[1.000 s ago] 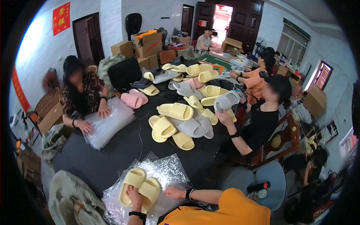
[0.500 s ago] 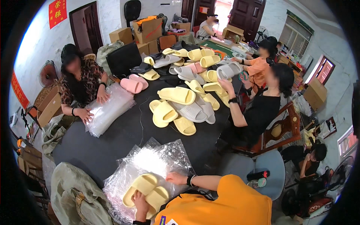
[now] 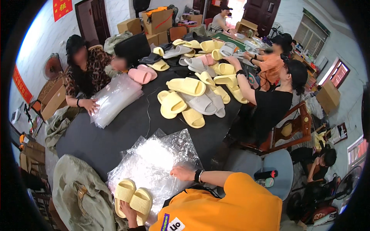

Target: Packing pairs of slippers into plastic bags at a manufacturing facility.

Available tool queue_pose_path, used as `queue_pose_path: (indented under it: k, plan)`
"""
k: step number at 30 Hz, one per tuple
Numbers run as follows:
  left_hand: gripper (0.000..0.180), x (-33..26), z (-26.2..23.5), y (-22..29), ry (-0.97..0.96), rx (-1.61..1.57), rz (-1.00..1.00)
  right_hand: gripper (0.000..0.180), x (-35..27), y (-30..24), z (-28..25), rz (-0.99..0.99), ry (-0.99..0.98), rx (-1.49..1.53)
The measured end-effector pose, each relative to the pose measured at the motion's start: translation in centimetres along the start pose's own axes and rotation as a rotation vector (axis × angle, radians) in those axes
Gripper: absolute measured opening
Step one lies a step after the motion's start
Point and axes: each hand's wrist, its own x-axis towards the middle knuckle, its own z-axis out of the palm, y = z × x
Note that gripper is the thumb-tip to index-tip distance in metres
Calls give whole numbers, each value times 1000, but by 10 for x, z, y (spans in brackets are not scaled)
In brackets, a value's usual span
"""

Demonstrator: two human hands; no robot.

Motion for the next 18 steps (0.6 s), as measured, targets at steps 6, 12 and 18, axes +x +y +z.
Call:
queue_pose_path:
  k: [6,12,18]
  plan:
    - [49,1,-23,-11,123,76,-200,16,-30,-10,-22,-83,174,-355]
    - [57,22,-61,25,380,-41,-38,19,-43,13,-12,-85,270,-333]
    - [51,39,-48,128,191,-5,368,19,-30,7,-6,66,161,-320]
